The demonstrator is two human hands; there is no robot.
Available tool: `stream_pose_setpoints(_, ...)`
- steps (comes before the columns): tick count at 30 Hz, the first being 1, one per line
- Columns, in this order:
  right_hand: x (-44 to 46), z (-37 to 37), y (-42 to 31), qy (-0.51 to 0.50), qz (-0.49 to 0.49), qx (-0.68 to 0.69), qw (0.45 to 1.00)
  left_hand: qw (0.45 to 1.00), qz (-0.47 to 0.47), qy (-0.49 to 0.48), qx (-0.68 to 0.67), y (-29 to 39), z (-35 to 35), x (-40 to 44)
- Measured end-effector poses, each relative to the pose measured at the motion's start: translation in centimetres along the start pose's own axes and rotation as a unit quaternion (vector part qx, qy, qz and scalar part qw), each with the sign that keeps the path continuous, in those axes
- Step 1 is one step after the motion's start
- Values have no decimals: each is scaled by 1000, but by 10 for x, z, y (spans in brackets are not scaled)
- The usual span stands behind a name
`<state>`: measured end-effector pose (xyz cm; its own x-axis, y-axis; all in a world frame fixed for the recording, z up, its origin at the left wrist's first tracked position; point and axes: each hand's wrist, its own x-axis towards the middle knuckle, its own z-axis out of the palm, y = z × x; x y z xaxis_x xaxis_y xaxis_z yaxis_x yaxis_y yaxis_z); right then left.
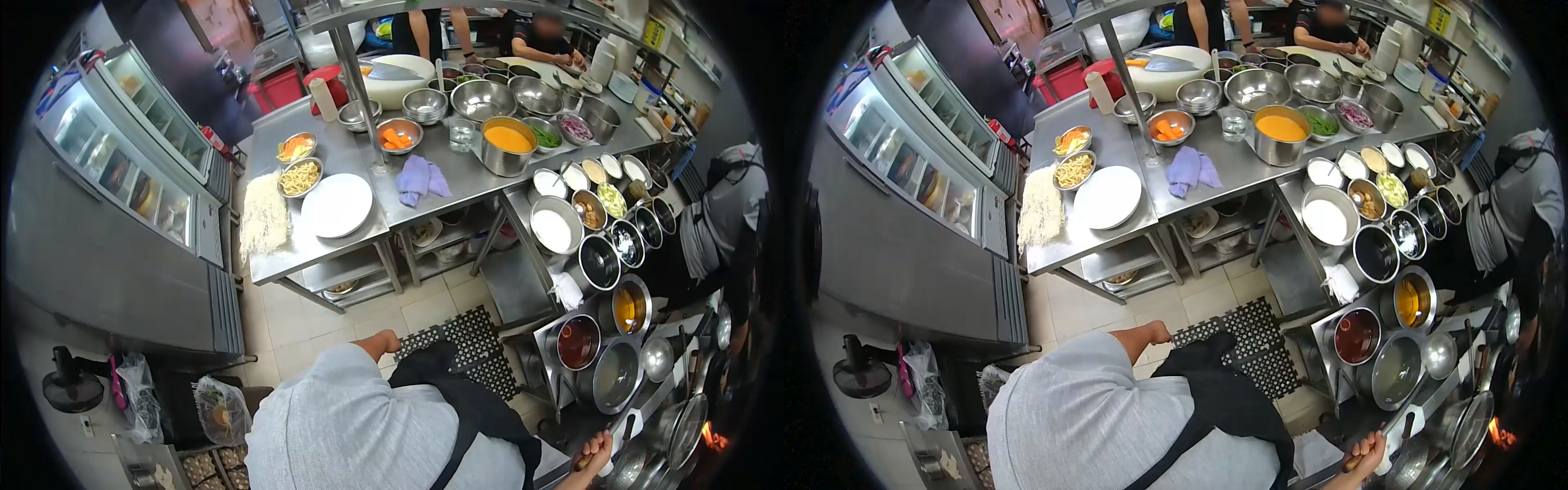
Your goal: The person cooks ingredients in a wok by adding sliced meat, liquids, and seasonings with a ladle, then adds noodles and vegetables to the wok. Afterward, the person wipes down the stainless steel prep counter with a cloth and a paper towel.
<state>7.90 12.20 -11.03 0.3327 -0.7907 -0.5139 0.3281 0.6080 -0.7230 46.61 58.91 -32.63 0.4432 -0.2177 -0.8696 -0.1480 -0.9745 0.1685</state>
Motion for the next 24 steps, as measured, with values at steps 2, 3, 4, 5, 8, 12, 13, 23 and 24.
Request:
stream_pose_setpoints(2, 6, 6, 7, 19, 14, -11, 1000, 996, 48, 21, 74, -3, -4, 19)
stream_pose_setpoints(3, 15, 2, 13, 22, 12, -29, 999, 996, 50, 20, 75, -6, -8, 32)
stream_pose_setpoints(4, 23, 1, 17, 24, 11, -29, 999, 988, 92, 48, 116, -10, -11, 51)
stream_pose_setpoints(5, 31, 1, 22, 42, 12, -54, 998, 976, 134, 75, 157, -10, -15, 62)
stream_pose_setpoints(8, 55, 1, 31, 66, 11, -85, 994, 989, 78, 113, 60, 18, -55, 51)
stream_pose_setpoints(12, 75, -13, 41, -5, 60, -95, 994, 859, 320, 127, 380, 25, -66, 142)
stream_pose_setpoints(13, 83, 14, 47, -15, 104, -14, 994, 887, 301, 133, 325, 32, -81, 132)
stream_pose_setpoints(23, 145, 47, 84, 213, -115, -484, 841, 975, 28, -79, -204, 74, -124, 163)
stream_pose_setpoints(24, 152, 43, 91, 235, -102, -502, 826, 976, 31, -83, -199, 78, -127, 166)
